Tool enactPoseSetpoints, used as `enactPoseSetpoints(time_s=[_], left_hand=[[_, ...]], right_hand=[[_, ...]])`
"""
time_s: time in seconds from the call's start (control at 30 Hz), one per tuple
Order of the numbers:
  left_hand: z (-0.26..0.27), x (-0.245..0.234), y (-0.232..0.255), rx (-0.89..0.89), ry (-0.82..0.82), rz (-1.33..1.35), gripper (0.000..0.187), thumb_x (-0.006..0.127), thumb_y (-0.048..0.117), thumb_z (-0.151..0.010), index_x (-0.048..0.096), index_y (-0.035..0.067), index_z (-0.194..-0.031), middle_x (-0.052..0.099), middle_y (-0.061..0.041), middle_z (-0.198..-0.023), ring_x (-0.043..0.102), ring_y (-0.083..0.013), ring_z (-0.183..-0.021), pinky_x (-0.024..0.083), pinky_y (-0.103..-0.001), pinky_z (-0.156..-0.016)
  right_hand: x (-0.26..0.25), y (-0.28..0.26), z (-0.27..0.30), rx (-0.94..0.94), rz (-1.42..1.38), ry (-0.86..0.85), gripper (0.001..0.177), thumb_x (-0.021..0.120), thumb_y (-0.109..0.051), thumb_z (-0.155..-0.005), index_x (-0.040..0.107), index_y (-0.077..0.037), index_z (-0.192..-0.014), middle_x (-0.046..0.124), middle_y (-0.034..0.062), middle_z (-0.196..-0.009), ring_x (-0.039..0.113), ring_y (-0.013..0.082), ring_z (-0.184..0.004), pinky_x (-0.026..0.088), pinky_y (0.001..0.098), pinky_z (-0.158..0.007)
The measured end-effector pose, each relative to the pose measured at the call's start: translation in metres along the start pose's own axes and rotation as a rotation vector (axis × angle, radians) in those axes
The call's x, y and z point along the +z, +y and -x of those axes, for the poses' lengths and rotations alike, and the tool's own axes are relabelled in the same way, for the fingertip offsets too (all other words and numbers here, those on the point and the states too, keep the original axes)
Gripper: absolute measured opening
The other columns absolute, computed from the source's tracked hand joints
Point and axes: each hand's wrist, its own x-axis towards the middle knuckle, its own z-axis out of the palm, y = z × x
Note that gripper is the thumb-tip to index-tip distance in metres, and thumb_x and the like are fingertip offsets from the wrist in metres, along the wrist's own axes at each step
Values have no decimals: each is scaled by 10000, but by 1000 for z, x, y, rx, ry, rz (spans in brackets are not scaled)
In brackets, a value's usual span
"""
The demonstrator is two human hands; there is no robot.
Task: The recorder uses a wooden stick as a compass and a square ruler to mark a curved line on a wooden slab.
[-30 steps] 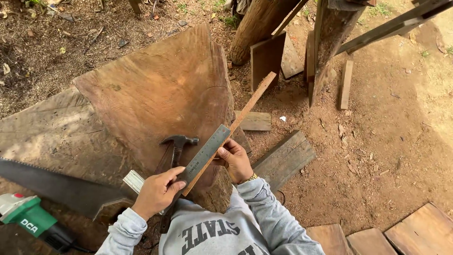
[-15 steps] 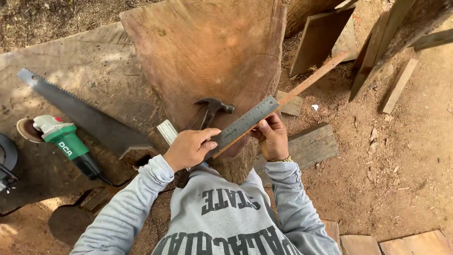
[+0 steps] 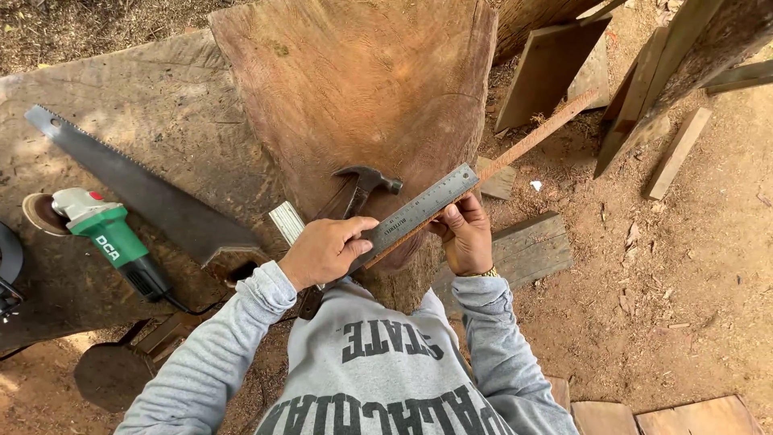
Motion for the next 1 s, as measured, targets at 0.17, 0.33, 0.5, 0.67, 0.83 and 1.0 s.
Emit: enactPoseSetpoints(time_s=[0.17, 0.33, 0.5, 0.67, 0.83, 1.0], left_hand=[[-2, 1, -2, -9, -19, -1, 346, 675, 237, -930, 661, 84, -1241, 759, -156, -935, 741, -349, -817, 566, -428, -694], [-1, 4, -7, 9, -16, 14, 340, 674, 228, -927, 663, 75, -1230, 757, -160, -917, 731, -359, -811, 554, -436, -687], [-3, 1, -11, 20, 70, 2, 334, 682, 234, -910, 676, 72, -1202, 769, -157, -934, 732, -362, -812, 558, -437, -675], [-3, -18, -75, -356, 451, -163, 372, 628, 268, -980, 649, 90, -1305, 761, -165, -1014, 749, -357, -824, 567, -443, -736], [-1, -36, -165, -577, 748, -436, 384, 642, 239, -1046, 617, 38, -1372, 746, -224, -1059, 703, -424, -949, 516, -512, -869], [-4, -34, -185, -502, 849, -553, 409, 695, 268, -992, 612, 29, -1314, 656, -228, -1129, 640, -436, -989, 497, -505, -839]], right_hand=[[-3, 2, -1, 3, -5, 9, 241, 638, -118, -1037, 625, -54, -1269, 736, 75, -1124, 737, 220, -1005, 636, 416, -837], [-9, 8, 1, -23, 12, 32, 213, 642, -115, -1041, 634, -57, -1245, 737, 71, -1119, 733, 213, -994, 630, 412, -839], [-13, 11, -3, -2, 67, 113, 269, 671, -126, -1017, 648, -56, -1275, 737, 51, -1092, 721, 189, -944, 625, 393, -828], [-4, -8, 2, -29, 159, 83, 321, 687, -123, -974, 625, -58, -1282, 727, 65, -1016, 744, 205, -910, 651, 407, -771], [-2, -7, 6, -47, 258, 64, 363, 695, -105, -961, 615, -22, -1306, 734, 69, -1014, 748, 190, -906, 648, 372, -778], [-4, -3, 13, -65, 349, 46, 400, 713, -97, -964, 607, 3, -1336, 727, 53, -1009, 722, 159, -881, 615, 319, -758]])
